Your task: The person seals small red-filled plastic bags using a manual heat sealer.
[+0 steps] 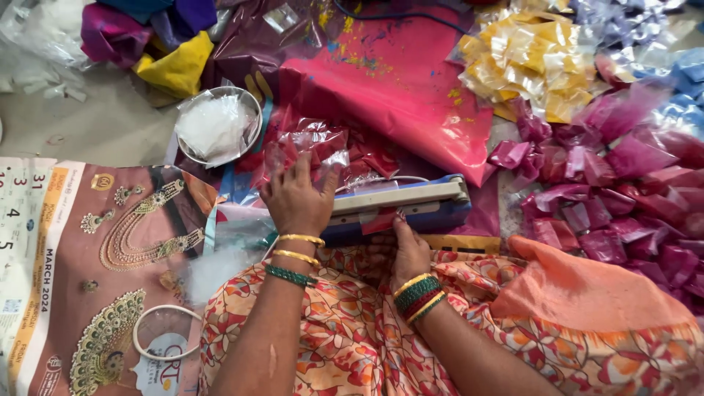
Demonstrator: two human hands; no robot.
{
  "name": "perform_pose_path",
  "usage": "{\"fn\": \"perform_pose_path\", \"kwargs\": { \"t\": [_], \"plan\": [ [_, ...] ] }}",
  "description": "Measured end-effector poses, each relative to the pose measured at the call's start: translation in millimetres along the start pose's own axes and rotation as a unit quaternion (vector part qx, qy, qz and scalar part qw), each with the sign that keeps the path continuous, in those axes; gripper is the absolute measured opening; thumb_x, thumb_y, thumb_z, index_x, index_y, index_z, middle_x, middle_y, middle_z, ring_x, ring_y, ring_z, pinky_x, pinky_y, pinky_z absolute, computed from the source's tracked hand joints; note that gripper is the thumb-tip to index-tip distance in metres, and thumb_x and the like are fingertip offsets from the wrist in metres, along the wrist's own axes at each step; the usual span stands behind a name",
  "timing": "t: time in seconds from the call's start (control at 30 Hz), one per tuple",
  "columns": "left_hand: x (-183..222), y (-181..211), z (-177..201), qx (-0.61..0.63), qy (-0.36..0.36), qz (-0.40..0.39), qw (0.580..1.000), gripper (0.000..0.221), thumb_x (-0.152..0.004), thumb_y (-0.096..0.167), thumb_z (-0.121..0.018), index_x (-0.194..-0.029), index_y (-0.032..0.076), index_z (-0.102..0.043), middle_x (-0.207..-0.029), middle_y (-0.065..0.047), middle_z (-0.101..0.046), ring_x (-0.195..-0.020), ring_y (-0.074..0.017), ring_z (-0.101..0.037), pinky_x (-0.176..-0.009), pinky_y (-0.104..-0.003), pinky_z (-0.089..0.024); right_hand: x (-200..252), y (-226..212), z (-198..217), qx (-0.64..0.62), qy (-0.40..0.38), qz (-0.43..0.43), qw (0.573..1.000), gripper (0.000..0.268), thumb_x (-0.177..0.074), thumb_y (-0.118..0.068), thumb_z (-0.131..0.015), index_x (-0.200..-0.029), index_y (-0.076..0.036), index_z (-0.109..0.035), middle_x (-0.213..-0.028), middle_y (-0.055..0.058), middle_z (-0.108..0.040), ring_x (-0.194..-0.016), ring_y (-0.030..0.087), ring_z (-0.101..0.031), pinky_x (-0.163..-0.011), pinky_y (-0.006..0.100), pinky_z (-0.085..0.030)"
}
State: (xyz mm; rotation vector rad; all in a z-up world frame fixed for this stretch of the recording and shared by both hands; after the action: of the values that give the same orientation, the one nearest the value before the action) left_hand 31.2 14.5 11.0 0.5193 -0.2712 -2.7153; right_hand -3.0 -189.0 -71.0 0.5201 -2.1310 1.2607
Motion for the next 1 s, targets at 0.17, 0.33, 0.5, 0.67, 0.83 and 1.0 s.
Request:
{"fn": "perform_pose_path", "kwargs": {
  "t": [0.17, 0.33, 0.5, 0.67, 0.83, 1.0],
  "plan": [
    [8.5, 12.6, 48.2, 0.157, 0.117, -0.025, 0.980, 0.071, -0.099, 0.064, -0.049, -0.145, 0.010, -0.054, -0.138, -0.014, -0.065, -0.131, -0.0317, -0.056, -0.111, -0.054, -0.037, -3.3, -2.4, 5.6, -0.010, -0.036, 0.014, 0.999, 0.036, -0.092, -0.034, -0.073, -0.108, -0.003, -0.065, -0.084, 0.013, -0.075, -0.066, 0.023, -0.071, -0.055, 0.034, -0.056],
    [90.4, 11.5, 81.7, 0.532, 0.269, 0.021, 0.803, 0.049, -0.117, 0.035, -0.051, -0.150, 0.003, -0.035, -0.148, -0.016, -0.048, -0.142, -0.0252, -0.048, -0.120, -0.040, -0.044, -10.2, -5.3, 5.8, -0.030, -0.078, 0.037, 0.996, 0.032, -0.091, -0.030, -0.077, -0.107, -0.005, -0.066, -0.084, 0.011, -0.075, -0.067, 0.022, -0.071, -0.056, 0.033, -0.056],
    [138.9, -7.1, 26.2, 0.632, -0.076, 0.313, 0.705, 0.031, -0.096, 0.014, -0.066, -0.124, 0.005, -0.057, -0.109, -0.005, -0.072, -0.102, -0.0160, -0.068, -0.093, -0.030, -0.053, -14.4, -1.3, 7.1, -0.046, -0.107, 0.046, 0.992, 0.023, -0.091, -0.022, -0.074, -0.108, -0.009, -0.065, -0.089, 0.008, -0.075, -0.073, 0.021, -0.072, -0.058, 0.035, -0.058],
    [131.5, -6.8, -41.1, 0.696, -0.135, 0.292, 0.642, 0.026, -0.093, 0.015, -0.073, -0.117, 0.003, -0.069, -0.108, -0.004, -0.073, -0.101, -0.0161, -0.067, -0.093, -0.030, -0.053, 1.9, -11.4, -0.4, -0.064, -0.168, 0.049, 0.982, 0.023, -0.091, -0.019, -0.072, -0.111, -0.009, -0.066, -0.092, 0.008, -0.075, -0.075, 0.022, -0.073, -0.062, 0.036, -0.060],
    [123.2, 7.8, -31.4, 0.723, -0.150, 0.286, 0.611, 0.027, -0.092, 0.015, -0.076, -0.117, 0.003, -0.071, -0.111, -0.004, -0.074, -0.103, -0.0138, -0.067, -0.094, -0.029, -0.052, 22.8, -15.7, 2.3, -0.044, -0.197, -0.005, 0.979, 0.021, -0.091, -0.017, -0.071, -0.110, -0.010, -0.066, -0.094, 0.008, -0.075, -0.076, 0.022, -0.073, -0.068, 0.040, -0.063],
    [126.9, 1.2, -31.1, 0.760, -0.094, 0.294, 0.572, 0.021, -0.089, 0.009, -0.077, -0.108, 0.001, -0.073, -0.104, -0.006, -0.076, -0.093, -0.0148, -0.071, -0.086, -0.031, -0.056, 22.7, -5.5, 3.5, 0.002, -0.272, -0.050, 0.961, 0.019, -0.091, -0.012, -0.073, -0.108, -0.008, -0.065, -0.096, 0.009, -0.075, -0.082, 0.024, -0.075, -0.073, 0.041, -0.064]
  ]
}}
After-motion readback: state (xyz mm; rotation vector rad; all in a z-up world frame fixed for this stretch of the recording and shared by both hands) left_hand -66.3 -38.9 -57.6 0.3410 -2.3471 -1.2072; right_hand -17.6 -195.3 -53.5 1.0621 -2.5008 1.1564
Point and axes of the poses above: each hand's wrist, its own x-axis away from the middle knuckle, its own z-axis out of the back of the hand, y = z × x, the point moved 3 cm from there along -x, towards the middle knuckle
